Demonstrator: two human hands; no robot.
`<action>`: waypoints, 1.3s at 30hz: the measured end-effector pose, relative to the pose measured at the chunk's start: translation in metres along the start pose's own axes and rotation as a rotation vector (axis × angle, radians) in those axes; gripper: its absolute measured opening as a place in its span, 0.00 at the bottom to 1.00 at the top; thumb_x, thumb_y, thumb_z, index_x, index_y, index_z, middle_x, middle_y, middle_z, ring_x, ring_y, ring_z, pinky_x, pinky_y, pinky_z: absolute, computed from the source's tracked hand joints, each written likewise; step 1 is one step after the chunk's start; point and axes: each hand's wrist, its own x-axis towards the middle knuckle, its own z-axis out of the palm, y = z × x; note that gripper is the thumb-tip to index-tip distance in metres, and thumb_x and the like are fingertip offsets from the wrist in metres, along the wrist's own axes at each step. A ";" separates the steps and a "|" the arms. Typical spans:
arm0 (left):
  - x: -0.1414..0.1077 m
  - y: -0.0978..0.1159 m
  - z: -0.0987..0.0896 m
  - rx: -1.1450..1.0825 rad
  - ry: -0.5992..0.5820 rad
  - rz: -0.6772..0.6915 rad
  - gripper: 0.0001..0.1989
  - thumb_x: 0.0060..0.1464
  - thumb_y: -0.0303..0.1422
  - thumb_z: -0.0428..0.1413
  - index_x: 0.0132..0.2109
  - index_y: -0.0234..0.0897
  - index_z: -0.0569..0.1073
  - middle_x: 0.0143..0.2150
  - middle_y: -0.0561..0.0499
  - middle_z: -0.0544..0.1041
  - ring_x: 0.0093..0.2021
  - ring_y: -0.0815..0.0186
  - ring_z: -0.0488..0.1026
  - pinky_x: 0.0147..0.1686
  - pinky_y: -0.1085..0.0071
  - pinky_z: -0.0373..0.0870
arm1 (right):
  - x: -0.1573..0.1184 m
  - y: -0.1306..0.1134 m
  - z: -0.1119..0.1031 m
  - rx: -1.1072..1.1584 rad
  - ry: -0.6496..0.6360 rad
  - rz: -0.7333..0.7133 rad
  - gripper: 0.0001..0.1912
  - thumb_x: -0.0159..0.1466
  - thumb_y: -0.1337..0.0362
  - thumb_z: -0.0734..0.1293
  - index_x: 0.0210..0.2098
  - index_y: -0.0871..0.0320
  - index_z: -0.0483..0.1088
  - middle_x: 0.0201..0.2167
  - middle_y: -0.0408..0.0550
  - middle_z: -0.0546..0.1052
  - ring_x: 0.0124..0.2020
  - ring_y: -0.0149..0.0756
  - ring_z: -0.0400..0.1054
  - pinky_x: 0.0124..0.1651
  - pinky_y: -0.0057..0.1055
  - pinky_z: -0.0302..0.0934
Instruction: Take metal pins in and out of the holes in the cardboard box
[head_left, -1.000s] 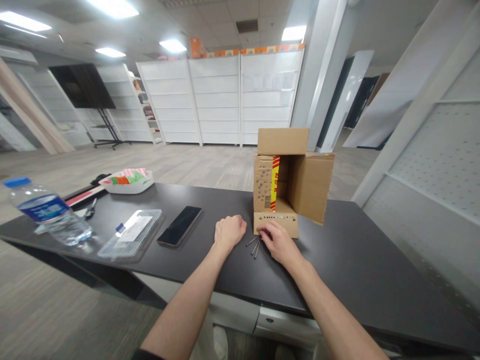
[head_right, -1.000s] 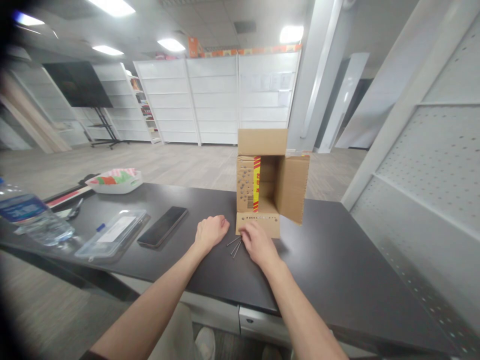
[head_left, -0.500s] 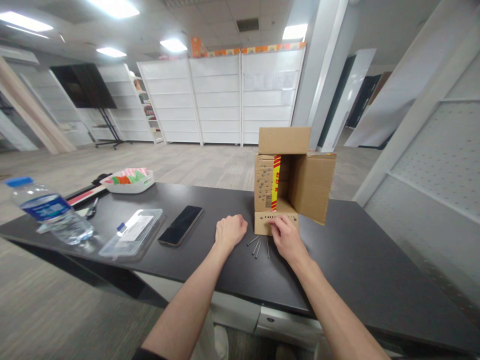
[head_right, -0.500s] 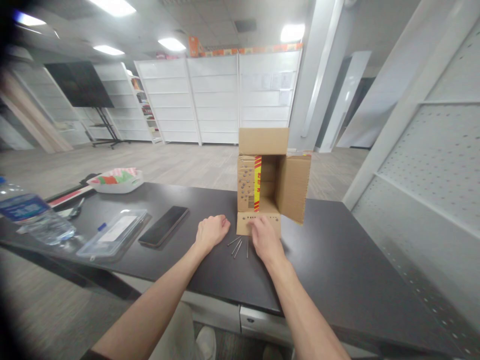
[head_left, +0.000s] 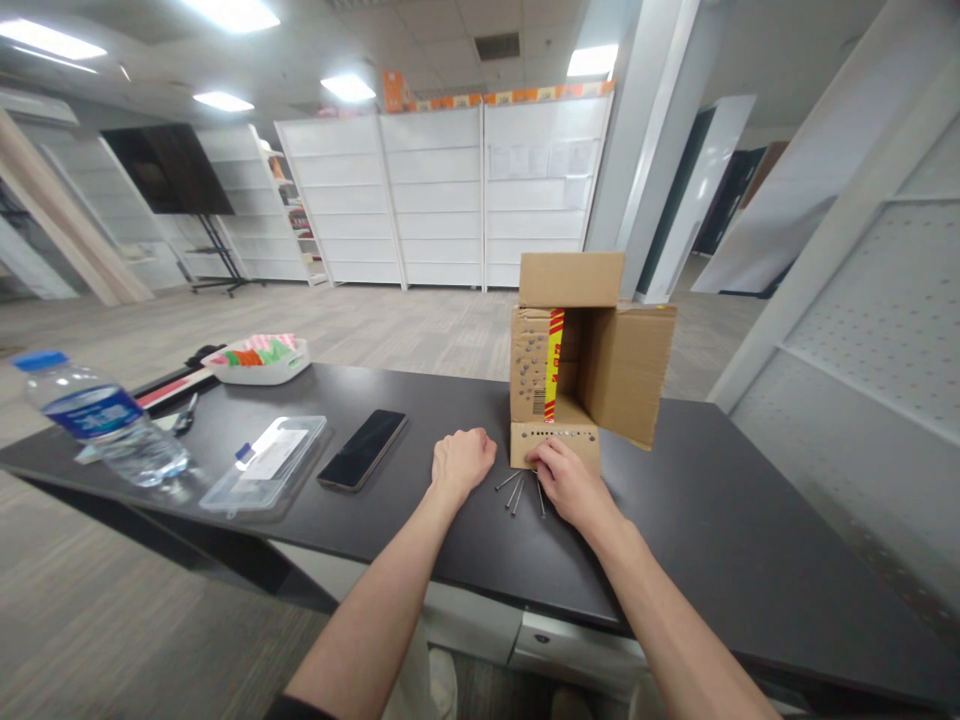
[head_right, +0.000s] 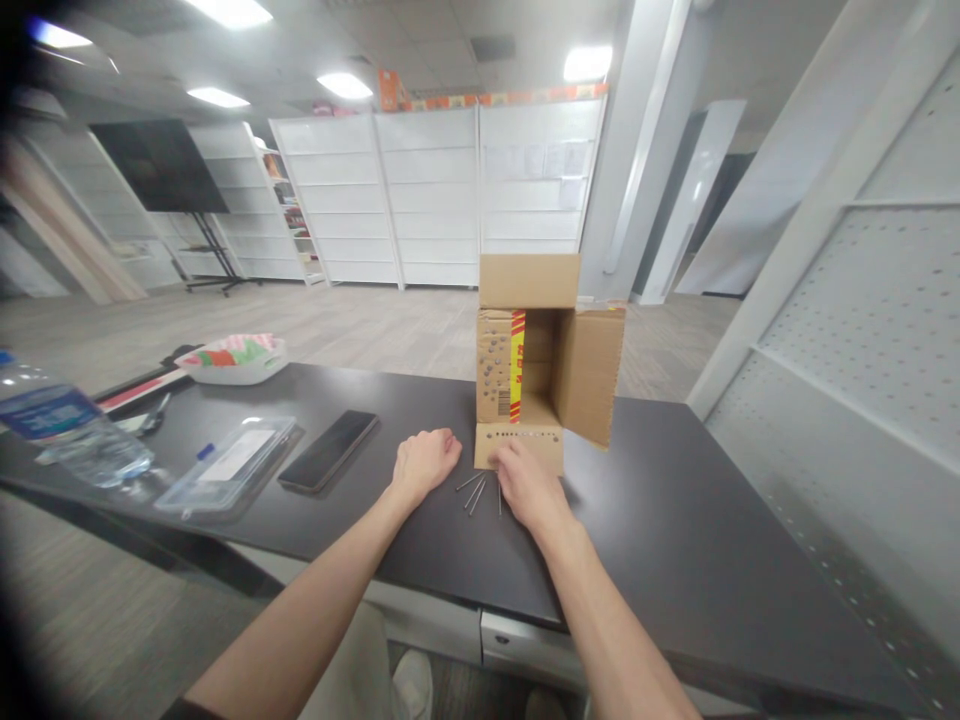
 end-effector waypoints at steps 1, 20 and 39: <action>0.000 0.000 0.000 0.000 -0.002 -0.002 0.20 0.59 0.38 0.40 0.41 0.39 0.76 0.39 0.41 0.78 0.41 0.54 0.76 0.40 0.63 0.67 | -0.001 0.001 -0.001 -0.018 0.003 0.010 0.11 0.64 0.73 0.58 0.38 0.55 0.69 0.38 0.47 0.70 0.39 0.35 0.67 0.39 0.30 0.60; 0.001 -0.002 0.003 -0.007 -0.003 0.004 0.20 0.59 0.38 0.40 0.41 0.38 0.76 0.39 0.40 0.78 0.41 0.55 0.76 0.40 0.64 0.67 | -0.010 -0.018 -0.008 0.045 -0.055 -0.005 0.09 0.63 0.71 0.58 0.38 0.55 0.69 0.36 0.46 0.71 0.37 0.35 0.68 0.39 0.29 0.59; 0.001 0.000 0.002 -0.023 -0.002 -0.010 0.20 0.60 0.37 0.41 0.41 0.37 0.76 0.39 0.41 0.78 0.41 0.56 0.76 0.41 0.65 0.67 | -0.011 -0.057 -0.005 -0.203 -0.234 -0.090 0.13 0.65 0.53 0.61 0.44 0.53 0.69 0.47 0.48 0.67 0.40 0.36 0.68 0.41 0.31 0.60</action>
